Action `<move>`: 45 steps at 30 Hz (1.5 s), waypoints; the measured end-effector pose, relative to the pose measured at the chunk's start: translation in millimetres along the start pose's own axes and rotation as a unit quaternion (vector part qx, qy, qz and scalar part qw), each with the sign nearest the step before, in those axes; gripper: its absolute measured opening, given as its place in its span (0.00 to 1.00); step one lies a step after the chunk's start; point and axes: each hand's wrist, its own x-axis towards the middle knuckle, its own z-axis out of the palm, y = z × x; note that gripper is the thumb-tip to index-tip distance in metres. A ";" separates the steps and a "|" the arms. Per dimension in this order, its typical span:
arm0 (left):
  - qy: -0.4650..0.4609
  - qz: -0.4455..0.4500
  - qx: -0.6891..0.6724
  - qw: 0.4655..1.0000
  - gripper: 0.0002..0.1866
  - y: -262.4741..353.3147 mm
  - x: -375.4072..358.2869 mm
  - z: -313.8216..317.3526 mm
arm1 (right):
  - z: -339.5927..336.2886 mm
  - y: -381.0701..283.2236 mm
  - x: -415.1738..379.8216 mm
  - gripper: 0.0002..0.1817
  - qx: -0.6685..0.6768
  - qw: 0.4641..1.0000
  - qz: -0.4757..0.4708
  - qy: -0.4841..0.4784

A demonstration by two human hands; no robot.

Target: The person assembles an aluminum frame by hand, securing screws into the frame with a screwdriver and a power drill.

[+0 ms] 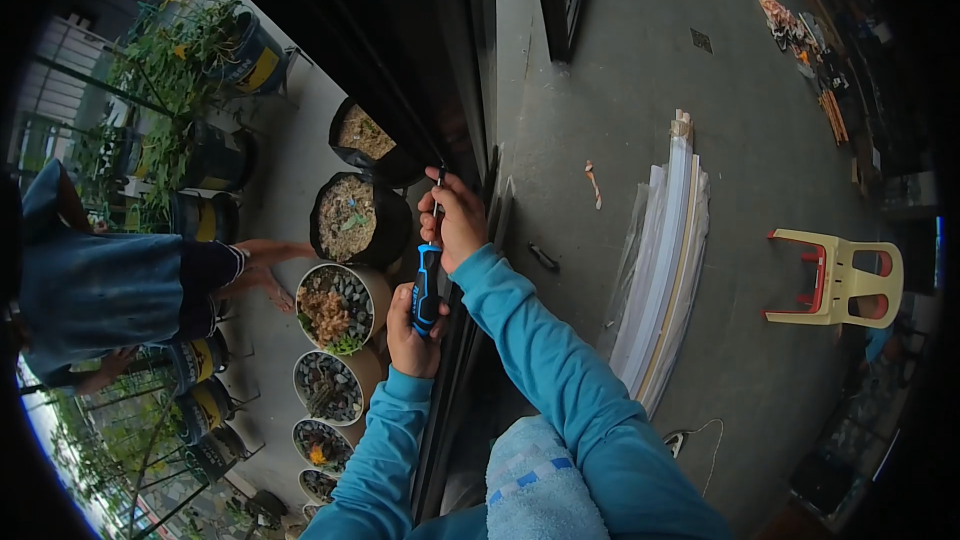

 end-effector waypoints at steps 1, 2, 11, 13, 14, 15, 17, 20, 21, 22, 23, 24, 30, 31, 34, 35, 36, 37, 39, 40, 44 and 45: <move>0.004 -0.001 0.000 1.000 0.15 0.2 1.0 -0.2 | 0.1 0.0 0.6 0.18 0.000 1.000 -0.002 -0.002; 0.004 0.001 -0.001 1.000 0.15 0.7 1.6 -0.6 | 0.4 0.5 1.7 0.18 -0.001 1.000 -0.002 -0.003; 0.002 0.005 0.014 1.000 0.14 7.0 0.5 1.1 | 4.4 -0.6 -0.5 0.19 0.014 1.000 -0.004 0.018; -0.002 0.003 0.013 1.000 0.14 7.4 1.0 1.8 | 4.1 -0.7 0.2 0.19 0.009 1.000 -0.006 0.019; 0.000 0.002 0.012 1.000 0.14 7.4 0.5 2.0 | 3.5 -0.2 0.0 0.19 0.009 1.000 -0.004 0.020; 0.002 0.001 0.015 1.000 0.14 7.9 0.5 2.3 | 3.7 -0.2 -0.3 0.19 0.008 1.000 -0.008 0.020; 0.005 0.000 0.016 1.000 0.14 8.6 0.4 2.8 | 4.4 -1.0 -0.6 0.19 0.007 1.000 -0.011 0.020; -0.003 0.001 0.017 1.000 0.14 9.9 0.5 2.8 | 5.4 -1.9 -0.3 0.19 0.011 1.000 -0.010 0.022; -0.001 0.001 0.020 1.000 0.14 10.0 0.3 3.1 | 5.4 -2.0 -0.7 0.19 0.011 1.000 -0.010 0.024; 0.001 0.001 0.023 1.000 0.14 10.2 -0.2 3.2 | 5.4 -1.7 -1.1 0.19 0.011 1.000 -0.010 0.025; 0.002 -0.001 0.022 1.000 0.14 10.5 -0.3 3.6 | 5.5 -1.9 -0.9 0.19 0.010 1.000 -0.009 0.027; 0.002 0.000 0.025 1.000 0.14 10.9 -0.4 4.1 | 5.1 -2.0 -0.5 0.19 0.019 1.000 -0.009 0.022; 0.000 -0.004 0.011 1.000 0.13 14.0 -0.7 6.2 | 3.0 0.5 3.0 0.18 0.044 0.999 -0.007 0.030; 0.000 0.000 0.017 1.000 0.13 13.7 -0.8 5.7 | 1.8 0.4 3.4 0.18 0.050 0.998 -0.006 0.021; 0.001 -0.004 0.020 1.000 0.13 11.6 -1.0 6.0 | 0.4 0.8 4.4 0.18 0.046 0.999 -0.008 0.010; 0.001 -0.005 0.019 1.000 0.13 10.9 -1.0 5.9 | -0.1 1.0 4.6 0.17 0.039 0.999 -0.012 0.008; -0.001 -0.009 0.015 1.000 0.14 9.9 -0.9 5.7 | 0.2 0.6 4.4 0.17 0.038 0.999 -0.012 0.009; -0.003 -0.014 0.011 1.000 0.14 8.9 -0.7 5.7 | 0.6 0.1 4.2 0.17 0.029 0.999 -0.012 0.016; 0.002 -0.035 -0.036 0.999 0.13 6.6 -0.9 6.4 | 1.5 0.2 3.1 0.16 0.021 0.999 -0.012 0.023; 0.005 -0.054 -0.081 0.995 0.12 5.7 -0.4 6.4 | 2.2 0.6 2.4 0.15 0.013 0.999 -0.018 0.028; -0.027 -0.097 -0.155 0.983 0.13 -2.1 3.3 -3.6 | 2.5 1.6 2.4 0.14 -0.004 0.999 -0.030 0.035; -0.044 -0.108 -0.181 0.976 0.13 -2.8 3.8 -4.3 | 2.7 0.7 1.9 0.14 -0.004 0.999 -0.030 0.036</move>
